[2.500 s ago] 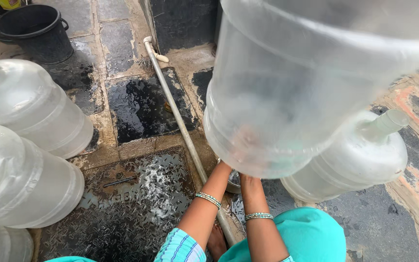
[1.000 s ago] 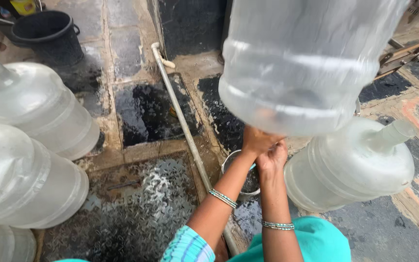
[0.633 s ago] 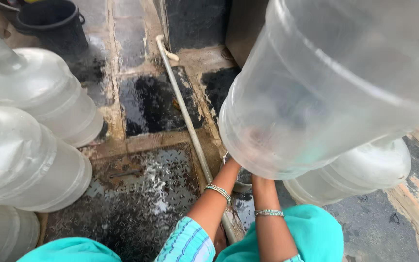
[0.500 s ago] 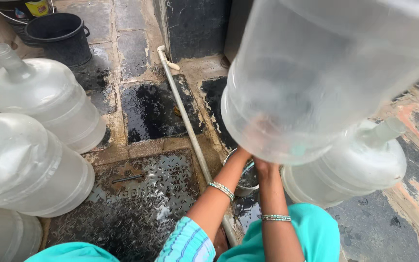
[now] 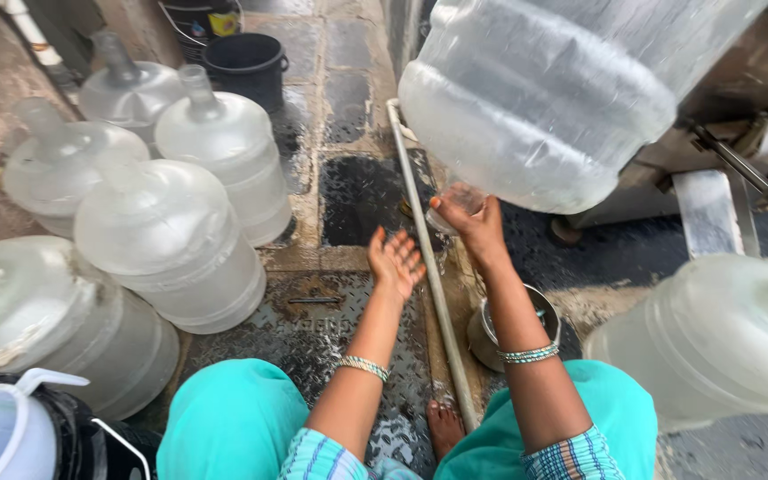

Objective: The person sits on a metal floor and cleans large plastic water jugs by hand. They shake the jugs, pour water into them using a white plastic scoop, and scrub the interior with a brush. The person handles multiple jugs sequentially, rinsing and inspecting them before setting them aside.

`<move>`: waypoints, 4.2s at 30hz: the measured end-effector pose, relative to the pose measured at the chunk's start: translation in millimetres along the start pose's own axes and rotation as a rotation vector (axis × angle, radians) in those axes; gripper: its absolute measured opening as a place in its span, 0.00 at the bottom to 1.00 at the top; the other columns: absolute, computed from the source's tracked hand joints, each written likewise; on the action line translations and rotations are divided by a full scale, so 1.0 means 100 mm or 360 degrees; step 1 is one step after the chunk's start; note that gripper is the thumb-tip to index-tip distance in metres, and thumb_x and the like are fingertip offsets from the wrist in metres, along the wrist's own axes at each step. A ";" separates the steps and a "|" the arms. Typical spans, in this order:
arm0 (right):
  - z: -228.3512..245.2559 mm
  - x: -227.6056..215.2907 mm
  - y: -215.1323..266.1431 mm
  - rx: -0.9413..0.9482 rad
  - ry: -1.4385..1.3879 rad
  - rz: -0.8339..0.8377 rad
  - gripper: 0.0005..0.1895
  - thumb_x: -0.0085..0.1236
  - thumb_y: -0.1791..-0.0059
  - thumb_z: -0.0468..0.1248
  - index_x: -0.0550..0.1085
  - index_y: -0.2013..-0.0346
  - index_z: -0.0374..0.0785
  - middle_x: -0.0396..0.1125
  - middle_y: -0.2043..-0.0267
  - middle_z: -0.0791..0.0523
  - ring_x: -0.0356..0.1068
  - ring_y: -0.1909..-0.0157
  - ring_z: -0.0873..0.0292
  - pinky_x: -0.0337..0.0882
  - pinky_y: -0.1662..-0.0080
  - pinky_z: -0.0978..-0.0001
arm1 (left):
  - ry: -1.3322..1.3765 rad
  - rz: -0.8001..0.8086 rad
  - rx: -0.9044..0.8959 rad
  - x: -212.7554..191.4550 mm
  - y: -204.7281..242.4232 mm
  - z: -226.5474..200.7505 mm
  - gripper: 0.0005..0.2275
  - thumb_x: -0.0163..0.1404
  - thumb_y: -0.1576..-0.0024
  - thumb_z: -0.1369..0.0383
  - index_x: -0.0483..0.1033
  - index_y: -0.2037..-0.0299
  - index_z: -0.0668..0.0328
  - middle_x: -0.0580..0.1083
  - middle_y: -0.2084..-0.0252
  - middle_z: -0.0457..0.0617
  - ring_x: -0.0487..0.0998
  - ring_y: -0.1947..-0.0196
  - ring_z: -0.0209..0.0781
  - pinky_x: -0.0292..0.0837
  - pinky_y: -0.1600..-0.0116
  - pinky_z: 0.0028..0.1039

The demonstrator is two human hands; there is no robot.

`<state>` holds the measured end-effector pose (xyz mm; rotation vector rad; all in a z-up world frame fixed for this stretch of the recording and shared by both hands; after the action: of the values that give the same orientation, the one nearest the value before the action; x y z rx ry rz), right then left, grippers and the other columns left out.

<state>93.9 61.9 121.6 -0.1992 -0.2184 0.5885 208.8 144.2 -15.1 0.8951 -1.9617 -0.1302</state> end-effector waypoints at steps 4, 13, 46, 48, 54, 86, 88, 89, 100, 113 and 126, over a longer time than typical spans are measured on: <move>0.60 0.17 -0.05 -0.0226 0.0217 0.0018 0.35 0.74 0.60 0.41 0.66 0.48 0.27 0.71 0.53 0.47 0.74 0.54 0.54 0.77 0.52 0.63 | 0.0289 0.0053 -0.0257 -0.58 -0.33 0.44 0.29 0.34 0.41 0.43 0.70 0.40 0.55 0.66 0.32 0.53 0.58 0.30 0.56 0.47 0.29 0.55; -0.40 1.10 1.11 0.0572 0.0157 -0.0129 0.35 0.68 0.64 0.45 0.67 0.49 0.29 0.71 0.54 0.44 0.75 0.56 0.49 0.79 0.52 0.53 | 0.0740 0.0175 0.0114 -1.39 -0.13 0.50 0.29 0.29 0.39 0.50 0.67 0.38 0.63 0.72 0.40 0.60 0.76 0.43 0.59 0.73 0.41 0.51; -0.37 0.83 -0.31 -0.0731 0.0937 0.0738 0.44 0.72 0.67 0.49 0.71 0.42 0.30 0.68 0.41 0.44 0.68 0.39 0.45 0.65 0.38 0.53 | 0.0480 0.0646 0.1207 -0.63 0.75 -2.54 0.30 0.32 0.36 0.48 0.63 0.33 0.63 0.69 0.38 0.55 0.64 0.34 0.54 0.58 0.30 0.46; -0.39 0.90 -0.08 -0.1174 0.1499 0.0328 0.43 0.74 0.69 0.50 0.71 0.45 0.33 0.68 0.42 0.44 0.64 0.36 0.41 0.61 0.36 0.45 | 0.0519 0.0650 0.1172 -0.59 0.89 -2.50 0.31 0.31 0.37 0.47 0.61 0.32 0.63 0.67 0.37 0.57 0.63 0.33 0.56 0.58 0.30 0.48; -0.81 1.02 -0.11 -0.0404 0.0890 0.0198 0.43 0.72 0.66 0.51 0.69 0.42 0.33 0.66 0.41 0.44 0.63 0.36 0.41 0.61 0.35 0.46 | -0.0602 0.0491 0.1374 -0.12 1.25 -2.58 0.36 0.29 0.38 0.41 0.47 0.24 0.51 0.49 0.22 0.51 0.45 0.23 0.48 0.40 0.24 0.45; -0.95 0.96 -0.17 -0.0236 0.0523 0.0478 0.43 0.68 0.62 0.52 0.66 0.40 0.32 0.65 0.41 0.43 0.65 0.37 0.42 0.65 0.37 0.49 | -0.1104 0.0312 0.1443 -0.25 1.44 -2.78 0.33 0.31 0.37 0.44 0.54 0.25 0.52 0.53 0.21 0.55 0.50 0.22 0.63 0.38 0.24 0.56; -0.87 0.95 -0.17 -0.0204 0.0485 0.0538 0.43 0.68 0.62 0.52 0.66 0.39 0.32 0.65 0.41 0.43 0.65 0.37 0.42 0.65 0.37 0.49 | -0.1136 0.0136 0.1333 -0.41 1.24 -2.78 0.33 0.29 0.37 0.43 0.54 0.26 0.52 0.55 0.23 0.55 0.52 0.24 0.61 0.41 0.26 0.56; -0.82 0.95 -0.19 -0.0210 0.0490 0.0573 0.43 0.68 0.61 0.53 0.66 0.39 0.32 0.65 0.41 0.43 0.65 0.37 0.42 0.65 0.37 0.49 | -0.1089 0.0113 0.1299 -0.48 1.15 -2.75 0.33 0.30 0.37 0.43 0.54 0.25 0.53 0.56 0.23 0.56 0.53 0.25 0.61 0.42 0.27 0.55; -0.97 1.02 -0.07 -0.0560 0.0866 0.0526 0.43 0.67 0.60 0.53 0.65 0.38 0.31 0.64 0.41 0.42 0.66 0.37 0.42 0.67 0.38 0.50 | -0.0362 0.0262 0.1422 -0.47 1.12 -2.69 0.35 0.31 0.37 0.41 0.54 0.25 0.54 0.63 0.25 0.59 0.64 0.37 0.55 0.54 0.38 0.52; -0.83 0.82 -0.37 -0.0131 0.0366 0.0555 0.43 0.66 0.58 0.54 0.63 0.37 0.31 0.64 0.40 0.42 0.66 0.38 0.42 0.68 0.38 0.51 | -0.1097 0.0031 0.1385 -0.42 1.05 -2.70 0.34 0.27 0.39 0.42 0.59 0.28 0.54 0.62 0.28 0.59 0.57 0.27 0.52 0.45 0.30 0.54; -1.45 0.62 -0.49 -0.0232 0.0082 0.0452 0.38 0.60 0.52 0.55 0.65 0.36 0.31 0.66 0.41 0.41 0.69 0.39 0.44 0.73 0.39 0.52 | -0.0571 0.0441 0.1673 -0.27 1.49 -2.62 0.28 0.31 0.34 0.48 0.64 0.33 0.59 0.69 0.35 0.51 0.72 0.40 0.41 0.67 0.36 0.33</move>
<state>207.2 39.5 3.6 -0.3902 -0.1845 0.8489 344.9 337.6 174.4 1.2750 -2.4675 1.0533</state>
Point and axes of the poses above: each hand's wrist, its own y-axis away from the middle knuckle, its own x-axis out of the palm, z = x × y, the point moved 3 cm from there along -y, towards the middle knuckle
